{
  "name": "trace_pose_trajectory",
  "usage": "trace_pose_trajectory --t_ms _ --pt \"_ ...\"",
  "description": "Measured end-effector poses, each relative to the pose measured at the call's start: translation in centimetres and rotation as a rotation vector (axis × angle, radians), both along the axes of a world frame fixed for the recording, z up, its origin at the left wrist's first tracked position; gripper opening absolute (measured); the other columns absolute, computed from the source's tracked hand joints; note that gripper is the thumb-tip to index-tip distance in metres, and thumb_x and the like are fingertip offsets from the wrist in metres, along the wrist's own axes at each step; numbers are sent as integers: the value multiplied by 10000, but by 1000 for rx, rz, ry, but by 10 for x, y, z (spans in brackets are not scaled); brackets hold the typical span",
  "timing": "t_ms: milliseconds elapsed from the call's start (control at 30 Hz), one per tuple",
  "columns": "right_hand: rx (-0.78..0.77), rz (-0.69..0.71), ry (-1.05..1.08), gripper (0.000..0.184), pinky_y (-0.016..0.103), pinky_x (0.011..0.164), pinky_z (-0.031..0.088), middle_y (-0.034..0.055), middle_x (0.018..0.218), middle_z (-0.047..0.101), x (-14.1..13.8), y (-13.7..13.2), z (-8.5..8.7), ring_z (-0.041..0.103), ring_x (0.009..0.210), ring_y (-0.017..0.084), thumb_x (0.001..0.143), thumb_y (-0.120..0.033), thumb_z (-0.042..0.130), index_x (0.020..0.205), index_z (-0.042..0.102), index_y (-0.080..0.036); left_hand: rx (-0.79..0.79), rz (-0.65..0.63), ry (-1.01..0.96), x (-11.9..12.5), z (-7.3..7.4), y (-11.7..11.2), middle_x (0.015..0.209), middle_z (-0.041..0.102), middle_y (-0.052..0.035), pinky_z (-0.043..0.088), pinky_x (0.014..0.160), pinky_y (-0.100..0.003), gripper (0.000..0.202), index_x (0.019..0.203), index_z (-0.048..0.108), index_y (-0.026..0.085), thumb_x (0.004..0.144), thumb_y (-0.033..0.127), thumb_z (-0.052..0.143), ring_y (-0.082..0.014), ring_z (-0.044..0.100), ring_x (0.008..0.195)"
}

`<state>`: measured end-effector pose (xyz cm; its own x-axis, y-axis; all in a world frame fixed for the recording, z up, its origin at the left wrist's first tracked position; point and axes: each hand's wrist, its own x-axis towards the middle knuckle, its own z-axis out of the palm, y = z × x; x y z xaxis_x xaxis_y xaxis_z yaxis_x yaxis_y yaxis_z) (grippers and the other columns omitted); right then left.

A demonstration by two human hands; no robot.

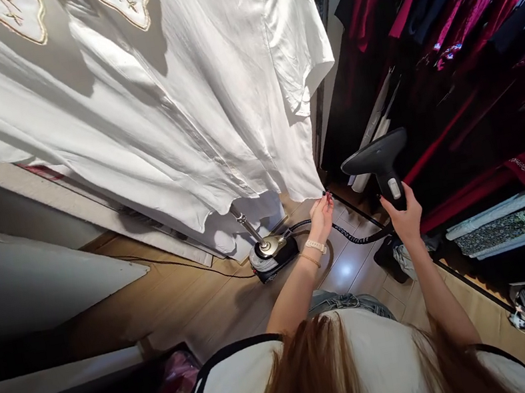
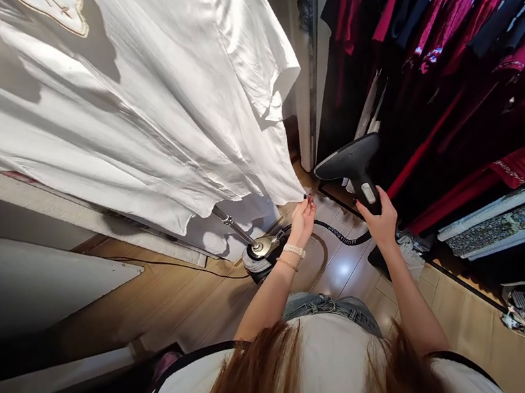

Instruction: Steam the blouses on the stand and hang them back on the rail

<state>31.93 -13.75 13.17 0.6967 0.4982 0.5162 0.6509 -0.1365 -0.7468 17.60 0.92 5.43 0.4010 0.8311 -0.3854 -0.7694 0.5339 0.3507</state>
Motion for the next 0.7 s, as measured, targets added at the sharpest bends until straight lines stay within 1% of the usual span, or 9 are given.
trace_pose_trajectory --t_ms 67,133,233,300,367,500,600,700 --pt "-51 55 -170 637 407 932 537 119 1129 724 0 -1 15 690 1025 279 833 -621 685 1273 639 -163 -28 9 -6 0 -3 -2 963 736 -76 516 999 -281 120 837 652 156 858 45 692 -160 704 1065" --pt "-131 131 -340 600 371 867 541 117 1124 716 -2 4 35 693 1004 271 883 -610 640 1293 627 -172 -50 13 -14 1 -4 -5 959 731 -81 512 1001 -258 133 835 651 151 877 25 654 -148 703 1052" --pt "-283 244 -563 550 311 777 514 102 1137 703 -7 14 61 687 994 251 950 -554 580 1358 595 -186 -85 12 -28 -1 -5 -11 1021 732 -96 522 1004 -266 112 891 666 152 880 41 663 -160 697 1079" --pt "-351 307 -695 533 283 731 481 94 1116 701 -11 21 69 677 986 239 972 -509 566 1393 579 -182 -104 7 -48 -4 -7 -16 1074 733 -100 539 992 -286 126 943 673 160 871 58 687 -174 696 1093" --pt "-390 361 -794 525 275 699 448 89 1076 699 -15 25 71 666 962 229 979 -473 567 1411 571 -174 -108 -6 -74 -8 -10 -21 1120 731 -99 550 976 -308 172 972 673 173 847 62 713 -185 697 1103" --pt "-436 437 -894 496 286 670 402 80 1028 692 -23 32 63 640 923 220 982 -417 582 1413 569 -172 -74 -25 -86 -16 -16 -30 1139 729 -83 540 956 -344 219 927 658 194 792 53 755 -198 697 1096" --pt "-482 494 -952 447 296 660 381 83 1024 698 -29 39 57 626 907 223 976 -371 602 1375 594 -172 -69 -28 -53 -21 -18 -35 1090 732 -59 530 914 -334 234 909 640 205 779 45 751 -184 702 1018" --pt "-540 536 -1006 426 309 653 377 89 1033 706 -33 48 54 624 897 226 971 -342 610 1359 602 -166 -72 -41 -31 -25 -17 -39 1044 729 -40 518 861 -307 249 919 630 210 776 35 736 -162 695 941"
